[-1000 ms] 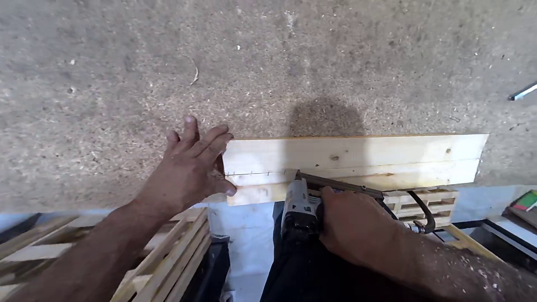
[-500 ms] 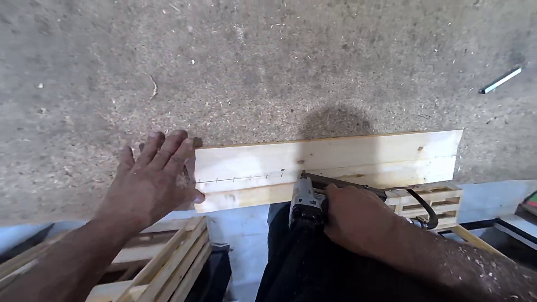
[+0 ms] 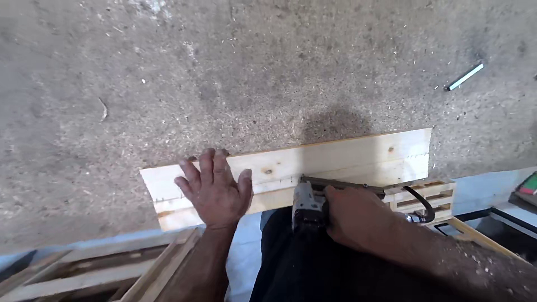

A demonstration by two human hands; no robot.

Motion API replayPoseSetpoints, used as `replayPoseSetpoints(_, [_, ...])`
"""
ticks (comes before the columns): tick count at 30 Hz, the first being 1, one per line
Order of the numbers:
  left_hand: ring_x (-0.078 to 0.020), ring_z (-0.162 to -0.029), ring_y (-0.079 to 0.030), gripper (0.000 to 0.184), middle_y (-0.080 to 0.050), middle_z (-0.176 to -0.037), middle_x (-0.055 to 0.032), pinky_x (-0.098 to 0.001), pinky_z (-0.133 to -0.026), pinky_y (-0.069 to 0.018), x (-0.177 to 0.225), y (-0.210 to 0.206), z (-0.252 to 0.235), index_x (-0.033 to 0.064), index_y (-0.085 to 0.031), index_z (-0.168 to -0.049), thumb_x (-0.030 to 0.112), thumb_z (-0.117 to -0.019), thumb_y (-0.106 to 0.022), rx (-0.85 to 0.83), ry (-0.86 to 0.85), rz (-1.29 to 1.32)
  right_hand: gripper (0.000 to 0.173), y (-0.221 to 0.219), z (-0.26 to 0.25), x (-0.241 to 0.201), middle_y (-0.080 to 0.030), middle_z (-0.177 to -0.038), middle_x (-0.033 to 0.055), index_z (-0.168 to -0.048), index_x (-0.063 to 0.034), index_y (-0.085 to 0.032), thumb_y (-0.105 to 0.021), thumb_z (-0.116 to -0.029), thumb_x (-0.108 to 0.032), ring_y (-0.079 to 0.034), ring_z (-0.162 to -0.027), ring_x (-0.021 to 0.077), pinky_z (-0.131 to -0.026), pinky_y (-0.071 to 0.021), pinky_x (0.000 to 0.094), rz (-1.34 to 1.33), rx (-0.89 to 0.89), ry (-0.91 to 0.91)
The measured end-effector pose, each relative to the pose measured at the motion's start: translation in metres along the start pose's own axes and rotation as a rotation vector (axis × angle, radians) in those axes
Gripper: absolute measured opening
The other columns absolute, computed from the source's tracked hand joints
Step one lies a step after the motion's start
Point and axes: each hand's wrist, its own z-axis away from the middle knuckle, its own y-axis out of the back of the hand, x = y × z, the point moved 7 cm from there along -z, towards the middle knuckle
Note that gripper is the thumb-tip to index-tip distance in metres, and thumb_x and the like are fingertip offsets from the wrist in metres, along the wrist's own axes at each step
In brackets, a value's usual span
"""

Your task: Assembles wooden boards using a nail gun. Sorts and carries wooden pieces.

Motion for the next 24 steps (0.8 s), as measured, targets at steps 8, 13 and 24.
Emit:
replayPoseSetpoints(8, [-0.0426,-0.155,-0.019,0.082,-0.040,-0.162,-0.0115,-0.0700,-0.120,-0.0118,0.000,0.001,0.000,0.0187,-0.044,-0.155,0.074,-0.0954,-0.030,-0.022,0.010,0.005,0.043,0.001,0.010,0.056,-0.068,-0.093,0.0106,-0.117,-0.0110,-0.057,-0.063,-0.0919,-0.045,-0.070,-0.088,0.0324,-0.071,-0.0562,0.0539,0.023,0.017,-0.036])
replayPoseSetpoints(13, [-0.0414,-0.155,-0.020,0.084,-0.041,-0.161,-0.0106,-0.0688,-0.120,-0.0127,0.001,0.001,-0.001,0.0200,-0.045,-0.154,0.077,-0.0943,-0.029,-0.018,0.020,0.001,0.043,0.003,0.013,0.086,-0.067,-0.091,0.0100,-0.117,-0.0115,-0.058,-0.064,-0.0916,-0.046,-0.069,-0.087,0.0316,-0.071,-0.0558,0.0532,0.029,0.017,-0.027])
replayPoseSetpoints(24, [-0.0451,-0.152,-0.024,0.080,-0.045,-0.157,-0.0151,-0.0702,-0.119,-0.0154,-0.004,-0.002,-0.001,0.0138,-0.051,-0.148,0.070,-0.0932,-0.036,-0.018,0.012,0.015,0.041,-0.001,0.023,0.154,-0.069,-0.089,0.0067,-0.118,-0.0161,-0.062,-0.065,-0.0889,-0.045,-0.070,-0.085,0.0287,-0.070,-0.0565,0.0530,0.022,0.069,-0.074])
